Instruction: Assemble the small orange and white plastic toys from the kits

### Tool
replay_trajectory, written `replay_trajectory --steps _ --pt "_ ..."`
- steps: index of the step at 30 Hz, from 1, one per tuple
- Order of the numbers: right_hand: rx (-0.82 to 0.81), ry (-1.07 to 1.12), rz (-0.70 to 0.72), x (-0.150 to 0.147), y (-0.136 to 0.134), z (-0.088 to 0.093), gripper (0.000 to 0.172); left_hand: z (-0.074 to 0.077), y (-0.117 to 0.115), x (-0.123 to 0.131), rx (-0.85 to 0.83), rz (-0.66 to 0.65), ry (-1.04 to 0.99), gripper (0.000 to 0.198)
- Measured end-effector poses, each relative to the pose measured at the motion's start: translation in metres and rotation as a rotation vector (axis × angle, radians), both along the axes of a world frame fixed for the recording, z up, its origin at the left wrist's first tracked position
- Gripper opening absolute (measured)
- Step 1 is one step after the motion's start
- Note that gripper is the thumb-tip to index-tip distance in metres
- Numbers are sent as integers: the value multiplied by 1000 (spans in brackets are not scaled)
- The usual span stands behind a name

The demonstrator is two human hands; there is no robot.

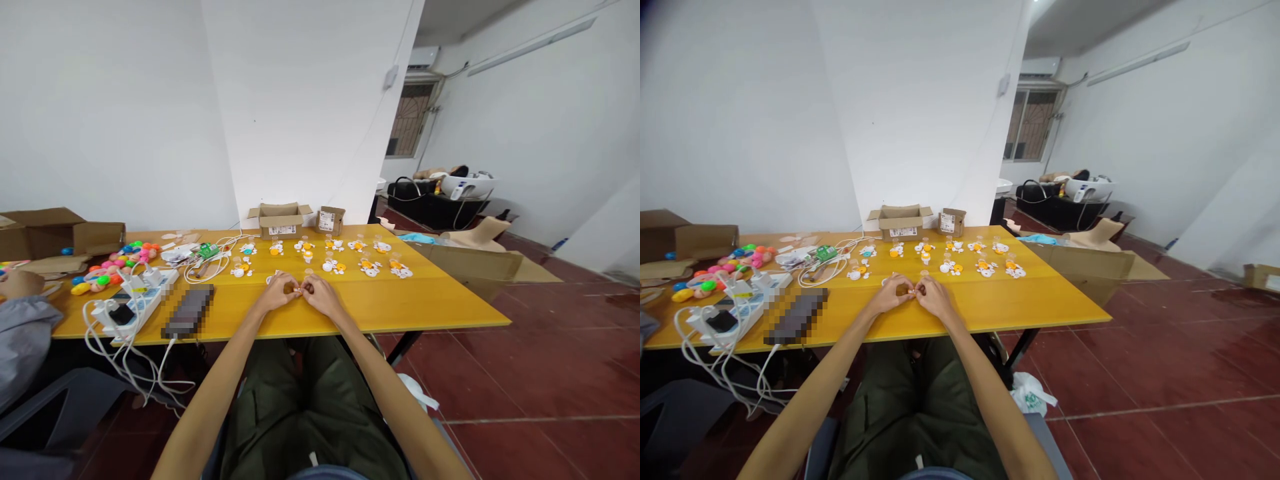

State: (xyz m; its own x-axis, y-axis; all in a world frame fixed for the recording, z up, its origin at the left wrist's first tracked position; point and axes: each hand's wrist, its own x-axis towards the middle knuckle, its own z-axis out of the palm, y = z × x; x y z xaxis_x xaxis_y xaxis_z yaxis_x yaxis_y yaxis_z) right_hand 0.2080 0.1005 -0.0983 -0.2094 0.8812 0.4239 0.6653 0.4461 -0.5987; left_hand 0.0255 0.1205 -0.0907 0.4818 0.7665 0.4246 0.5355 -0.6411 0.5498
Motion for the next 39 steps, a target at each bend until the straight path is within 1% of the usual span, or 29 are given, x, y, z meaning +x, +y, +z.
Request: replay_trajectory --steps 11,21,29,39 --pt "-38 -20 -37 -3 -5 7 10 3 -3 0 6 -5 7 7" --pt "-67 -24 -43 -3 -7 12 9 1 1 0 16 -9 11 7" --pt "-45 3 -9 -1 -4 8 9 -1 1 -1 17 -9 11 10" --pt "-19 55 -2 -1 -2 3 10 -2 2 -2 25 -19 5 9"
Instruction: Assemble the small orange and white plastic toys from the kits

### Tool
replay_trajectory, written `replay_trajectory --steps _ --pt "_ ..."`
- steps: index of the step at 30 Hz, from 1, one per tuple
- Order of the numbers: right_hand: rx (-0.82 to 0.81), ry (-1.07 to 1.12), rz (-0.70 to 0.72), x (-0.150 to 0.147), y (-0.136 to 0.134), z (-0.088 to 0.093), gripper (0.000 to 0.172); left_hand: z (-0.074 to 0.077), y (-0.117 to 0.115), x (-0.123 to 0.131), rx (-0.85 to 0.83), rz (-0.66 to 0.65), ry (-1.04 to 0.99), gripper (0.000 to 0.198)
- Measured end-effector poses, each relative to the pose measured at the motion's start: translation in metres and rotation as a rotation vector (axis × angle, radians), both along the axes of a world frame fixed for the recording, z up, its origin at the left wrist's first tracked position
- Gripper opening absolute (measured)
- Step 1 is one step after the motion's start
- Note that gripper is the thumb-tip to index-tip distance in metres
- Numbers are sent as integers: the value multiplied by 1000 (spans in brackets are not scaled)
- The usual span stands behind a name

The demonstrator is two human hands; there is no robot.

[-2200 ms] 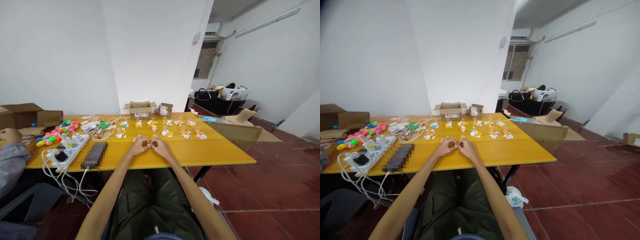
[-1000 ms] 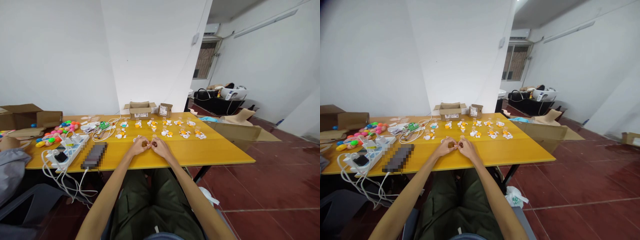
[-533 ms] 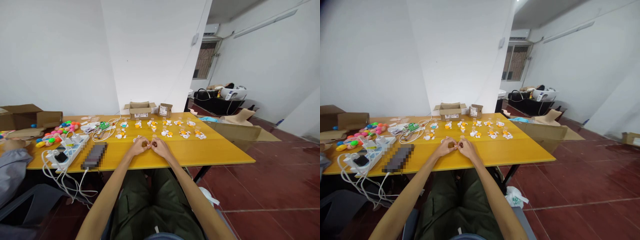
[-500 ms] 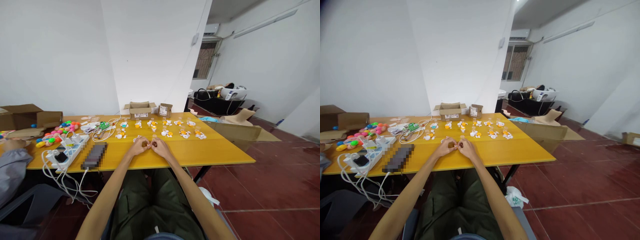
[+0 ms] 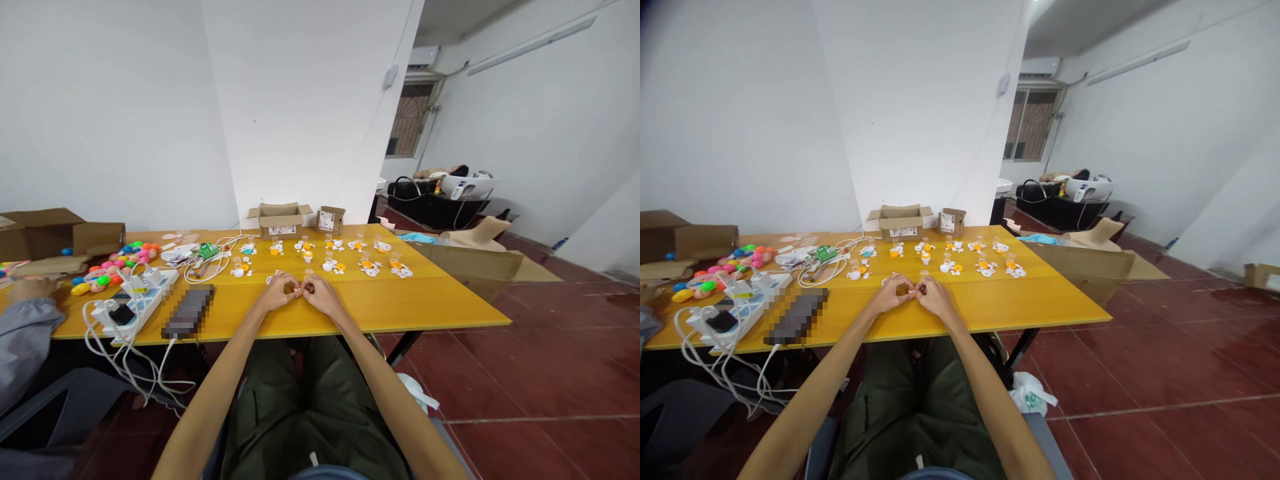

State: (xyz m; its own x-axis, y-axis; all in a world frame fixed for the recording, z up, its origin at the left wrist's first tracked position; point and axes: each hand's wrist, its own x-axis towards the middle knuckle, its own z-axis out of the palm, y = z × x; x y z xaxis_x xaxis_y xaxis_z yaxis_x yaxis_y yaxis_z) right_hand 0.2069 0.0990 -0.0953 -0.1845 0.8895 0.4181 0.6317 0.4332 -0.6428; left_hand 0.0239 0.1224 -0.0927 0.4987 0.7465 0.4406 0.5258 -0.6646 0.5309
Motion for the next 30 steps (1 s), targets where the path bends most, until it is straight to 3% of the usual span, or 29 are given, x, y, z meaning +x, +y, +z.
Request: replay_trajectory --steps 30 --pt "35 3 28 3 2 -3 12 2 -1 1 -19 -2 13 10"
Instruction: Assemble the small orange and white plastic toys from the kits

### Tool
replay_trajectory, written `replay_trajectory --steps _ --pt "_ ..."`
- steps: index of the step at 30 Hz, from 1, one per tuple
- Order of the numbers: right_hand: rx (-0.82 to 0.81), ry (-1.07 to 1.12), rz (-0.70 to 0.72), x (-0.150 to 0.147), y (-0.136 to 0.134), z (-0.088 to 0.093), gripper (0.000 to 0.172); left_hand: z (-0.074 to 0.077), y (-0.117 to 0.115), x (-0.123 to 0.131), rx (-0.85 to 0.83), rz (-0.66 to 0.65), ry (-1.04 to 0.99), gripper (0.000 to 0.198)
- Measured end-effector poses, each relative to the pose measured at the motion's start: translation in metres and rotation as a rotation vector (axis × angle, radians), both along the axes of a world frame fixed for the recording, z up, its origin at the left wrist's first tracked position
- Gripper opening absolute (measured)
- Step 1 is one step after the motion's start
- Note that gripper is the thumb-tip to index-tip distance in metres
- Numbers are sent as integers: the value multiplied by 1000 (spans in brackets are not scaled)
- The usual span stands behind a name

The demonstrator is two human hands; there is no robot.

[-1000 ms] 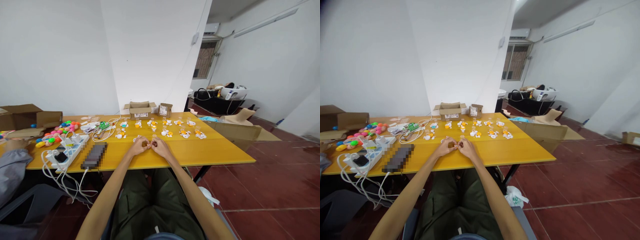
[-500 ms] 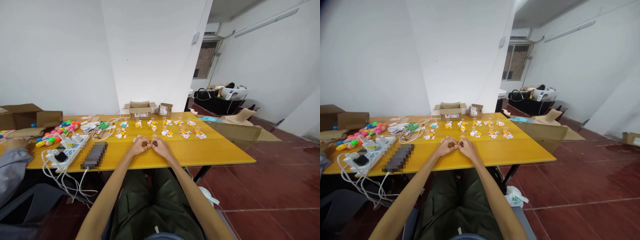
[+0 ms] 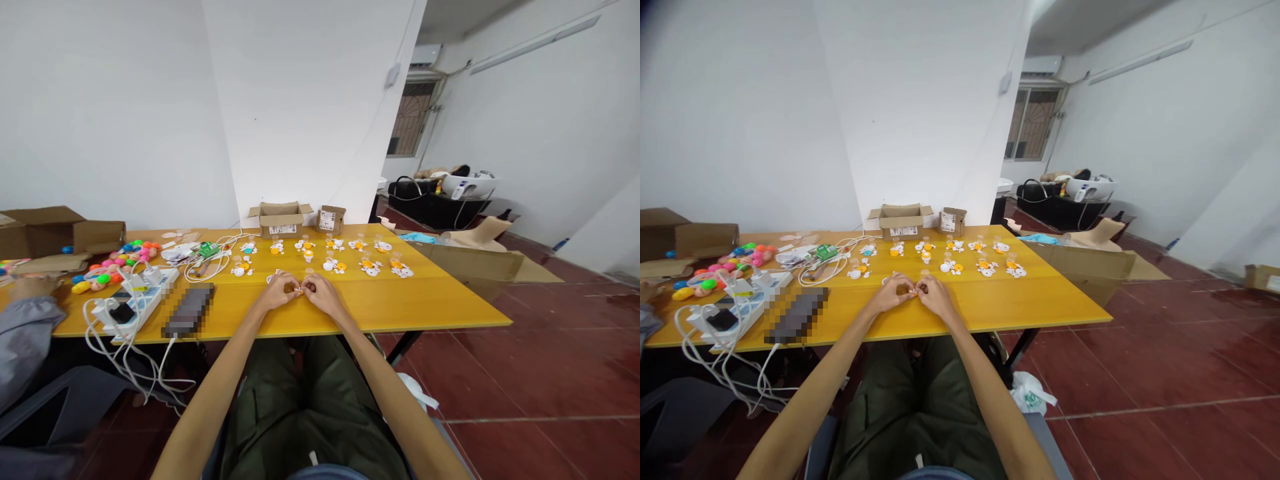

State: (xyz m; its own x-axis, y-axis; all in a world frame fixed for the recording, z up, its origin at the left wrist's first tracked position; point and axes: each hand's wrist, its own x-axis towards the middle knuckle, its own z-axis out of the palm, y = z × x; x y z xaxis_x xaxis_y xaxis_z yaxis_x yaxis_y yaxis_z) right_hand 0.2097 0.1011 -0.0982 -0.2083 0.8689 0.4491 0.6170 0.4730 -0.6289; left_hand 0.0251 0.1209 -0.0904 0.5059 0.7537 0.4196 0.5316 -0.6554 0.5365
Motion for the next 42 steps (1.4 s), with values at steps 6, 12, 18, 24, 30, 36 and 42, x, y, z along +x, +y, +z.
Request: replay_trajectory --steps 6,12,18,24,30,36,42 --pt "23 43 -5 1 0 -2 12 -1 0 0 -12 5 -13 12" --pt "26 48 -20 2 1 -1 13 0 0 1 3 -9 -19 10" --pt "36 65 -56 0 1 -2 13 2 -3 2 2 9 -20 7" --pt "46 66 -82 2 4 -6 12 6 -5 -1 -3 99 -82 14" --pt "65 90 -117 4 9 -12 13 8 -4 -8 79 218 -34 19" --pt "65 108 -186 2 10 -14 13 12 -12 -12 151 216 67 15" --pt "39 115 -186 3 13 -15 12 13 -16 -15 150 149 126 11"
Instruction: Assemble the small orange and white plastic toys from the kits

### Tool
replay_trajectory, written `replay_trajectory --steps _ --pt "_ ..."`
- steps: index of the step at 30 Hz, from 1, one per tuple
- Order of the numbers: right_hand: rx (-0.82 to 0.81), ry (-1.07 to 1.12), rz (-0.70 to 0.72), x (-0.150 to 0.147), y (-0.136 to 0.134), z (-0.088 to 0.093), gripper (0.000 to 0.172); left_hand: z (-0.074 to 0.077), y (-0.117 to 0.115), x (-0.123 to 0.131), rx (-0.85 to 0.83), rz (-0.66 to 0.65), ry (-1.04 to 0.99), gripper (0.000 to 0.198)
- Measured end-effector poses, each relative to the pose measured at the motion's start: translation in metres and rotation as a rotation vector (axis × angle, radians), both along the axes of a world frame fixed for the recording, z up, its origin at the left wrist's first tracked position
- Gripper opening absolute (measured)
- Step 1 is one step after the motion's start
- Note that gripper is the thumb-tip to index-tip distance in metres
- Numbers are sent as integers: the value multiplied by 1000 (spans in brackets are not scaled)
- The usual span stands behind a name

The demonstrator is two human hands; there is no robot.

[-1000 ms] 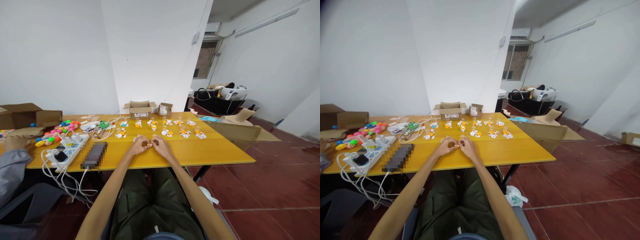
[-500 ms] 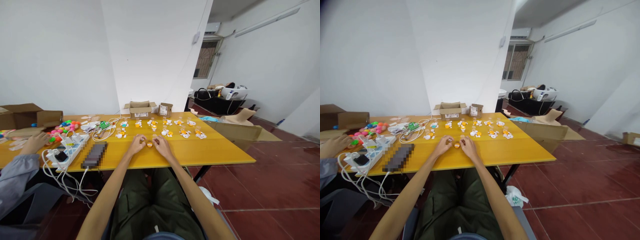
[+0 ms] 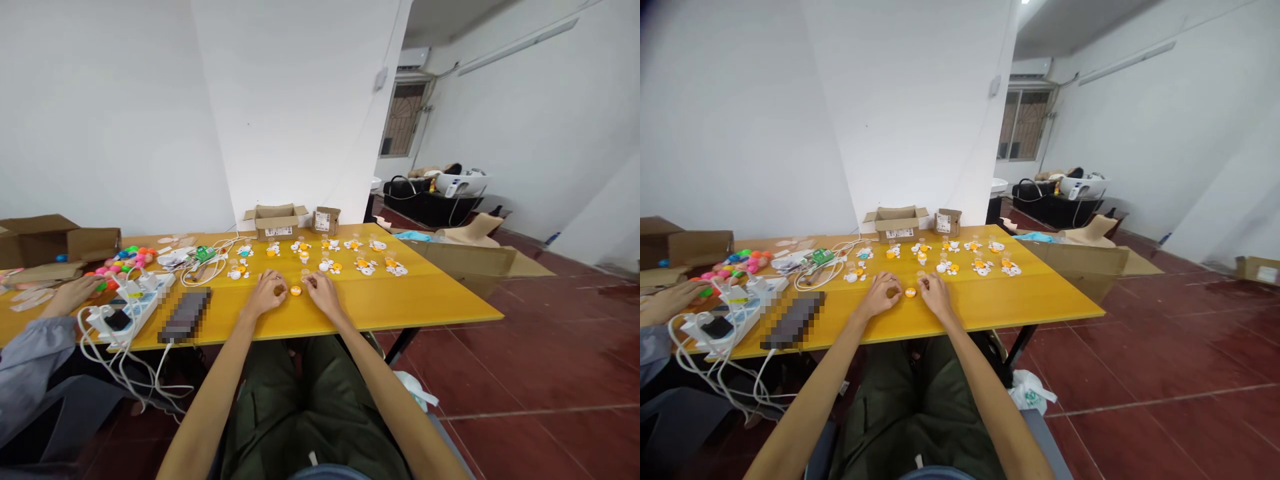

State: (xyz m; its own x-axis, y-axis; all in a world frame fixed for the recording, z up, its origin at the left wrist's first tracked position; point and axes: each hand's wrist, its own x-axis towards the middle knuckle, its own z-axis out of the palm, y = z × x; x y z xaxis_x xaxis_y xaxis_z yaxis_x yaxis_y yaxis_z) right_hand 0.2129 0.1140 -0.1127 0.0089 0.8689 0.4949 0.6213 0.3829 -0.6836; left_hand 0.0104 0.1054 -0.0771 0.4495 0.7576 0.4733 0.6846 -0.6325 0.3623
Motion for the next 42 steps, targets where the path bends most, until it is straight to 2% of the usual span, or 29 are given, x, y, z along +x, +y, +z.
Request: replay_trajectory --steps 9,21,27,32,42 --pt "23 2 6 -2 -3 1 11 -5 6 -5 2 -35 -4 16" --pt "-44 -123 126 -8 -12 11 11 -2 2 -1 -9 -50 19 21" --pt "-50 -248 118 -11 -17 15 16 -5 4 2 138 -45 20 20" --pt "-45 -315 119 -11 -18 17 13 -9 8 9 301 -58 -13 21" --pt "-73 -331 108 -13 -16 16 13 -11 7 16 323 -122 51 19"
